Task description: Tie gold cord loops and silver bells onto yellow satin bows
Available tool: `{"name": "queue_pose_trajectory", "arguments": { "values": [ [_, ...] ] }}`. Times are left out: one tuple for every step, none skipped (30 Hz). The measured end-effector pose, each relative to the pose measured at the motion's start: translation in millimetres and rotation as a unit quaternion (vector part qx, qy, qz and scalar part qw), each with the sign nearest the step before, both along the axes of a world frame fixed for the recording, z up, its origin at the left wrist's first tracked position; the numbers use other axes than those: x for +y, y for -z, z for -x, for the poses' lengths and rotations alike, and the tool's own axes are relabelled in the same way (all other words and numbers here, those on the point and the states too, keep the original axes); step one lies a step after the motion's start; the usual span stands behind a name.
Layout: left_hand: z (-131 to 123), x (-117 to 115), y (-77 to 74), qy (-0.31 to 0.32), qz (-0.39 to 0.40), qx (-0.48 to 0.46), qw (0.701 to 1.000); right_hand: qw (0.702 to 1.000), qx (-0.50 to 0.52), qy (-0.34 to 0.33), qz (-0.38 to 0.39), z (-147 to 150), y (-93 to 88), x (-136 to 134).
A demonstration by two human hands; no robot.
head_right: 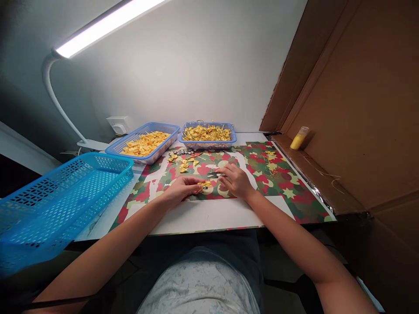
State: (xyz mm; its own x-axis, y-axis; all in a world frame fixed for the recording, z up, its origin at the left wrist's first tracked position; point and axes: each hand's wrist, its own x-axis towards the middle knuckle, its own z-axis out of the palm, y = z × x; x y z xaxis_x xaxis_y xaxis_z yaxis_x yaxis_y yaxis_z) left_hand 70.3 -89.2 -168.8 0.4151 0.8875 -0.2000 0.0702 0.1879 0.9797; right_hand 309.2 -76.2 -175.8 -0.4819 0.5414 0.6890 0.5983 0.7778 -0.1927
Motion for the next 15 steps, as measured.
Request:
{"name": "queue_pose_trajectory", "arguments": {
  "values": [
    [0, 1, 1.2, 0.000, 0.001, -0.002, 1.000, 1.000, 0.011, 0.007, 0.005, -2, -0.2, 1],
    [0, 1, 2.3, 0.000, 0.001, -0.005, 1.000, 1.000, 0.018, 0.010, 0.009, -3, -0.4, 2],
    [0, 1, 3.1, -0.001, 0.002, -0.008, 1.000, 1.000, 0.021, 0.010, 0.014, -4, -0.7, 2],
    [0, 2, 3.5, -0.002, 0.003, -0.011, 1.000, 1.000, 0.022, 0.008, 0.018, -4, -1.0, 2],
    [0, 2, 3.5, -0.003, 0.004, -0.013, 1.000, 1.000, 0.019, 0.003, 0.021, -4, -1.3, 1],
    [0, 2, 2.9, -0.004, 0.006, -0.014, 1.000, 1.000, 0.015, -0.004, 0.023, -2, -1.7, -1],
    [0, 1, 2.0, -0.005, 0.008, -0.014, 1.000, 1.000, 0.008, -0.012, 0.023, -1, -2.2, -2],
    [0, 1, 0.7, -0.007, 0.011, -0.013, 1.000, 1.000, 0.001, -0.019, 0.022, 1, -2.6, -4],
    [-1, 0, -0.8, -0.008, 0.013, -0.012, 1.000, 0.999, -0.008, -0.025, 0.019, 4, -3.0, -5],
    [-1, -1, -2.3, -0.009, 0.014, -0.012, 1.000, 0.999, -0.017, -0.029, 0.014, 5, -3.3, -6],
    [-1, -2, -3.6, -0.010, 0.015, -0.012, 1.000, 0.999, -0.026, -0.029, 0.009, 7, -3.4, -7],
    [-1, -2, -4.7, -0.010, 0.016, -0.013, 1.000, 0.999, -0.034, -0.027, 0.004, 8, -3.5, -7],
    [-2, -3, -5.3, -0.011, 0.016, -0.014, 1.000, 0.999, -0.041, -0.023, -0.002, 9, -3.5, -7],
    [-2, -3, -5.6, -0.011, 0.016, -0.016, 1.000, 0.999, -0.047, -0.017, -0.008, 9, -3.3, -6],
    [-2, -3, -5.6, -0.012, 0.016, -0.018, 1.000, 0.998, -0.053, -0.011, -0.014, 9, -3.2, -6]
  ]
}}
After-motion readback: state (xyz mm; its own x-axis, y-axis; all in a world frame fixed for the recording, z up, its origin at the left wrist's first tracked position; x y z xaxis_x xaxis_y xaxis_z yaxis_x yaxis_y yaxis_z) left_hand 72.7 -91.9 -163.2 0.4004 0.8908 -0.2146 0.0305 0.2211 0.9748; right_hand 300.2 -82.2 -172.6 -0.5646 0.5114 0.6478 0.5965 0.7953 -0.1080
